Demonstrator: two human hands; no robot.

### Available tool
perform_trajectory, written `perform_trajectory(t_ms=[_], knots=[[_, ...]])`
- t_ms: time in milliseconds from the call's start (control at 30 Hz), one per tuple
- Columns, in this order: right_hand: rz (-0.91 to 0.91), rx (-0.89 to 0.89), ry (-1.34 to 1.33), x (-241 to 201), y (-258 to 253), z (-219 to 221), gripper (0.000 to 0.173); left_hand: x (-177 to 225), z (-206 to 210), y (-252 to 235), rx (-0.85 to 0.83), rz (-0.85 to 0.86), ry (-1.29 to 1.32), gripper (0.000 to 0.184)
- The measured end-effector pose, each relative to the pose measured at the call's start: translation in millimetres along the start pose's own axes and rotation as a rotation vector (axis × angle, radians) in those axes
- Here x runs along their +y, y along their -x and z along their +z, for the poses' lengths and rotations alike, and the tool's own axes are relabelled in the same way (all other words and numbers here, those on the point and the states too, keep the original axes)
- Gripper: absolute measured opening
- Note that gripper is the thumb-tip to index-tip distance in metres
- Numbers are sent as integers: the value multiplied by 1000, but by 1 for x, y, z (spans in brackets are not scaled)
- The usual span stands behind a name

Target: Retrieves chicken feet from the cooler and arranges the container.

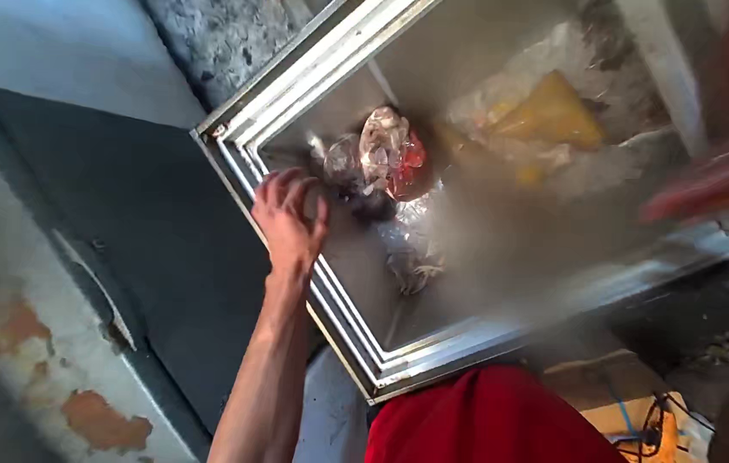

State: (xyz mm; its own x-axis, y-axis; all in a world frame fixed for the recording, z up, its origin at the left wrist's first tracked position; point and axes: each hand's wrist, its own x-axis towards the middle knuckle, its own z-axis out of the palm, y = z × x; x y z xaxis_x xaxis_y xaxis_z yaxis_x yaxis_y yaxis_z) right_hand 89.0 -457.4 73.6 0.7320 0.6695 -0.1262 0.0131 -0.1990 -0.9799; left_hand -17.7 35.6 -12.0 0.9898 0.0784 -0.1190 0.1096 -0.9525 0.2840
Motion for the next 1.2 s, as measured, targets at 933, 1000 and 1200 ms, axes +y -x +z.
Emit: perform_trajectory(t_ms=[933,1000,1200], knots=[[842,-741,481,312,-168,473,70,-113,37,-8,-2,-309,-142,76],[806,-829,363,298,-168,454,59,-111,36,-9,-18,-310,-138,76],[895,-711,255,293,-139,399,45,-107,30,-4,-90,-307,-125,73]])
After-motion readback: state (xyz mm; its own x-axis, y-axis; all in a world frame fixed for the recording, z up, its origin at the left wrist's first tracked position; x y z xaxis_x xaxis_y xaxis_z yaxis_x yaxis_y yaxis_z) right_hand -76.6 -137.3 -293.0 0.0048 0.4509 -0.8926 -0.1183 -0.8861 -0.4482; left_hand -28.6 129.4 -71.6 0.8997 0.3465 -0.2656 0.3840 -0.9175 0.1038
